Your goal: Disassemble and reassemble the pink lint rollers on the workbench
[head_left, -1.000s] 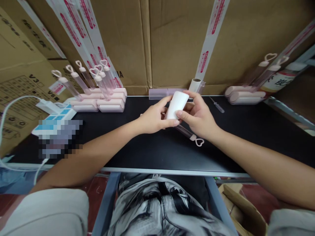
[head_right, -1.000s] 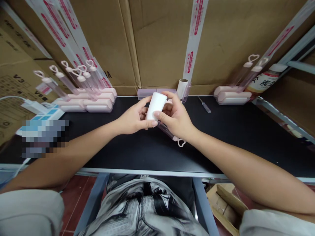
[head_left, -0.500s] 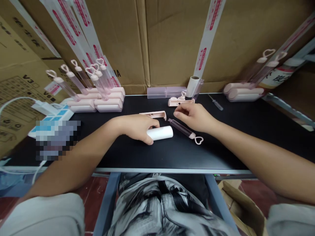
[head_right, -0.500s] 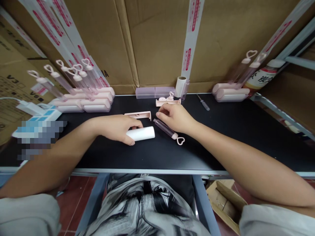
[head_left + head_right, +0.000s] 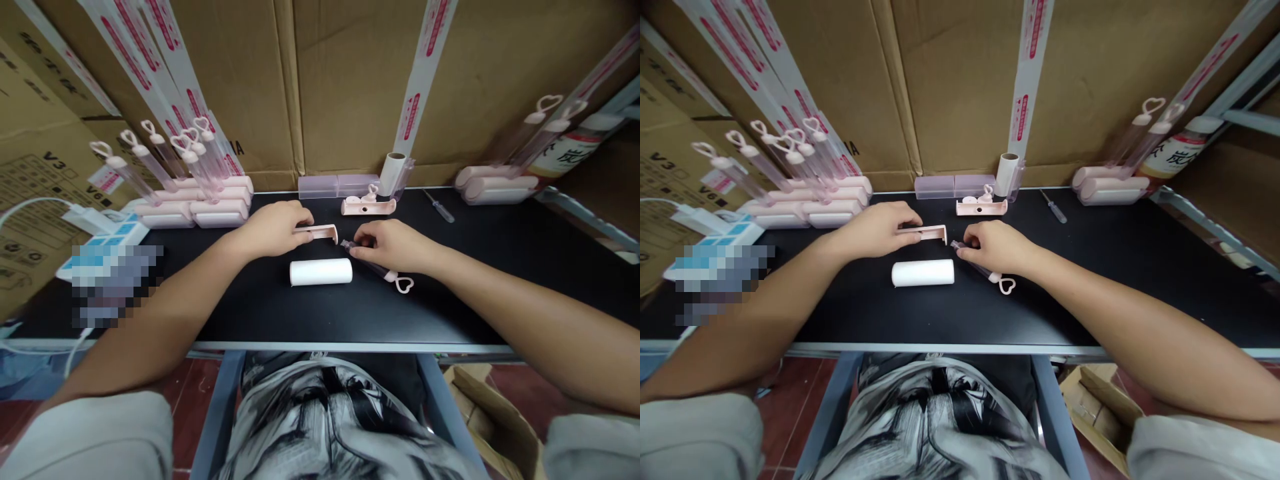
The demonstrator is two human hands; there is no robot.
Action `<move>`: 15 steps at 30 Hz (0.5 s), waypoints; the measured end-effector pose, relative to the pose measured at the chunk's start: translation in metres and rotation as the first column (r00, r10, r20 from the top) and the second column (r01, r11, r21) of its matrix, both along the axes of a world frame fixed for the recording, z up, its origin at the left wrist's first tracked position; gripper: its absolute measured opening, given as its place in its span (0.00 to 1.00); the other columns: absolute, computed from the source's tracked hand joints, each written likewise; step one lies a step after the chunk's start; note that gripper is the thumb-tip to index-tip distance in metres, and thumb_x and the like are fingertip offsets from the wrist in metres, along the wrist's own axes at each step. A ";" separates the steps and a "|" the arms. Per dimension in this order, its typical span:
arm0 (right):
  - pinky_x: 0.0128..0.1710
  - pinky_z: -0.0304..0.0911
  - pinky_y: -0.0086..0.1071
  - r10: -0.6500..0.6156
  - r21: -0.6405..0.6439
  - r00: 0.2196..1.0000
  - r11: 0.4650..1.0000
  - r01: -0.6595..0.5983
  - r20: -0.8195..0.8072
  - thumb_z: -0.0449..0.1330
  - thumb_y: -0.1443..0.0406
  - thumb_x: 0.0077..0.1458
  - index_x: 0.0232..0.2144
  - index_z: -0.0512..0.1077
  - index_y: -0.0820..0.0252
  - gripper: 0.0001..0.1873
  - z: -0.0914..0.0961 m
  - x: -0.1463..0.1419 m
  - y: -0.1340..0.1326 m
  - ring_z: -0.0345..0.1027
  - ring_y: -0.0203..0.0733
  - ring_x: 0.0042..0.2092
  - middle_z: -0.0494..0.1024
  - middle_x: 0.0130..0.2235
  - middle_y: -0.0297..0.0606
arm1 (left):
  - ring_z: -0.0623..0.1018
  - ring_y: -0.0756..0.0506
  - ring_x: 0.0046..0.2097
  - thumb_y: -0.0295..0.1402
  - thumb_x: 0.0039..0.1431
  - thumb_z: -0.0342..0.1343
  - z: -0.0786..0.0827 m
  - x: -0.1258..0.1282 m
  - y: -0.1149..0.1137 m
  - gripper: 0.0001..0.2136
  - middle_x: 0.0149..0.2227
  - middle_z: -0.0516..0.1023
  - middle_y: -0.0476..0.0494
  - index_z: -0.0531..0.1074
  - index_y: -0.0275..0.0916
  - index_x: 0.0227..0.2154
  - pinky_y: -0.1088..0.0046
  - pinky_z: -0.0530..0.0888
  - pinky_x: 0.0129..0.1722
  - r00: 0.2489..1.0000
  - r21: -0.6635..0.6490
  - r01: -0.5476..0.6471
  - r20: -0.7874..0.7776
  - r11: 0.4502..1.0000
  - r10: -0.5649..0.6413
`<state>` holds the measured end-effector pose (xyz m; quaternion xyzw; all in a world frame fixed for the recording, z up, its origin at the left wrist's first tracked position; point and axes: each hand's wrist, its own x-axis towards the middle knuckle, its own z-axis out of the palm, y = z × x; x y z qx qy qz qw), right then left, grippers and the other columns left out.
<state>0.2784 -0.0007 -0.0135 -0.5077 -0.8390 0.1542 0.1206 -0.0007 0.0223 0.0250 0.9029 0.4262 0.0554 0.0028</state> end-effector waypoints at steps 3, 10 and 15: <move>0.34 0.60 0.34 -0.003 -0.008 1.000 1.000 0.003 0.019 0.65 0.55 0.60 0.36 0.81 0.57 0.12 0.000 -0.001 -0.001 0.75 0.44 0.35 0.84 0.35 0.39 | 0.78 0.35 0.54 0.43 0.67 0.57 -0.016 0.009 0.006 0.19 0.54 0.81 0.36 0.80 0.39 0.54 0.61 0.71 0.52 0.990 0.039 0.020 -0.141 0.999 -0.015; 0.34 0.60 0.35 -0.002 -0.033 1.000 0.999 0.002 0.005 0.64 0.57 0.61 0.36 0.81 0.58 0.11 -0.002 -0.002 -0.001 0.74 0.43 0.34 0.84 0.34 0.38 | 0.80 0.33 0.50 0.45 0.73 0.48 -0.028 0.022 0.008 0.22 0.51 0.80 0.30 0.79 0.35 0.52 0.59 0.72 0.47 0.962 0.051 -0.094 -0.253 0.994 0.104; 0.33 0.61 0.35 0.004 0.101 0.981 0.995 0.016 -0.194 0.61 0.58 0.64 0.39 0.79 0.59 0.12 -0.001 -0.004 -0.004 0.72 0.42 0.32 0.82 0.34 0.39 | 0.83 0.41 0.42 0.45 0.72 0.50 -0.028 0.012 0.017 0.15 0.41 0.83 0.38 0.73 0.38 0.43 0.65 0.76 0.42 0.952 -0.238 -0.039 0.287 0.970 0.108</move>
